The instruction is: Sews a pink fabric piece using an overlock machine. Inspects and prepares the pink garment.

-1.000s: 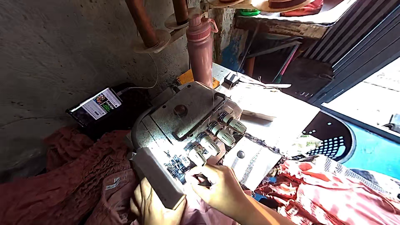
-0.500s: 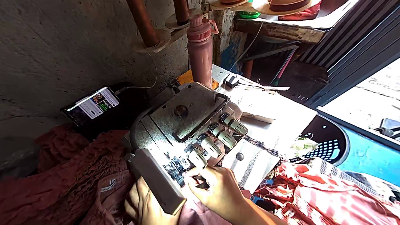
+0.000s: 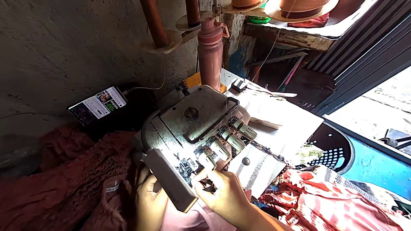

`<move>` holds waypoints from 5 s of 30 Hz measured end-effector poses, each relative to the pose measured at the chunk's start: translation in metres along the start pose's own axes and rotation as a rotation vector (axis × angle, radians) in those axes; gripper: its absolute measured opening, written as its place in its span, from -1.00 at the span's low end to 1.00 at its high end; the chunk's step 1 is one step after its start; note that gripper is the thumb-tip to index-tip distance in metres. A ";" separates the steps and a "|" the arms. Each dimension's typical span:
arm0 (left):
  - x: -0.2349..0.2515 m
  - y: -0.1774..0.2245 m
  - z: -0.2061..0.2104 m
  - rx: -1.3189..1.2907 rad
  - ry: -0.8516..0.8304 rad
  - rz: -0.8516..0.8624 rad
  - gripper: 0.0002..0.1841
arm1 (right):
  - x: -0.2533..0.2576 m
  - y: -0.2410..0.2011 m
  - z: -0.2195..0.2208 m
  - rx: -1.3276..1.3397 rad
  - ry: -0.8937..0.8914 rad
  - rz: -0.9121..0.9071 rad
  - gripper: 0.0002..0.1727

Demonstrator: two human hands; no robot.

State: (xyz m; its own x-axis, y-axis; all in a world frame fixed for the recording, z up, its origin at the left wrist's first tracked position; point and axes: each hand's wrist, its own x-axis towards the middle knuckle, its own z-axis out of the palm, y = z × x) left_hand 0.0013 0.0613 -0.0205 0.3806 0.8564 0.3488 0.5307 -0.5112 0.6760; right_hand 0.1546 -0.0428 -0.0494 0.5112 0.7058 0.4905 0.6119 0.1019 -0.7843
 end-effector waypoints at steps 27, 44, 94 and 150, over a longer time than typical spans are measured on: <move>0.017 -0.079 0.012 0.233 -0.240 0.335 -0.71 | -0.006 0.001 -0.036 -0.059 -0.111 -0.149 -0.85; 0.039 0.002 -0.035 0.570 -0.225 0.389 -0.67 | 0.010 -0.006 -0.035 -0.044 -0.194 -0.251 -0.82; -0.132 0.043 -0.005 -0.120 0.117 0.234 -0.54 | -0.084 -0.024 -0.057 0.682 -0.341 0.272 -0.62; -0.086 0.062 0.022 0.477 0.116 0.460 -0.72 | -0.061 0.001 -0.035 0.658 -0.300 0.385 -0.84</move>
State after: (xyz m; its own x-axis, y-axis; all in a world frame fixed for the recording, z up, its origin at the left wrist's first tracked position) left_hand 0.0174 -0.0457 -0.0229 0.5785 0.5324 0.6180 0.6204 -0.7790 0.0904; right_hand 0.1450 -0.1101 -0.0672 0.3724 0.9234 0.0925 -0.1008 0.1393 -0.9851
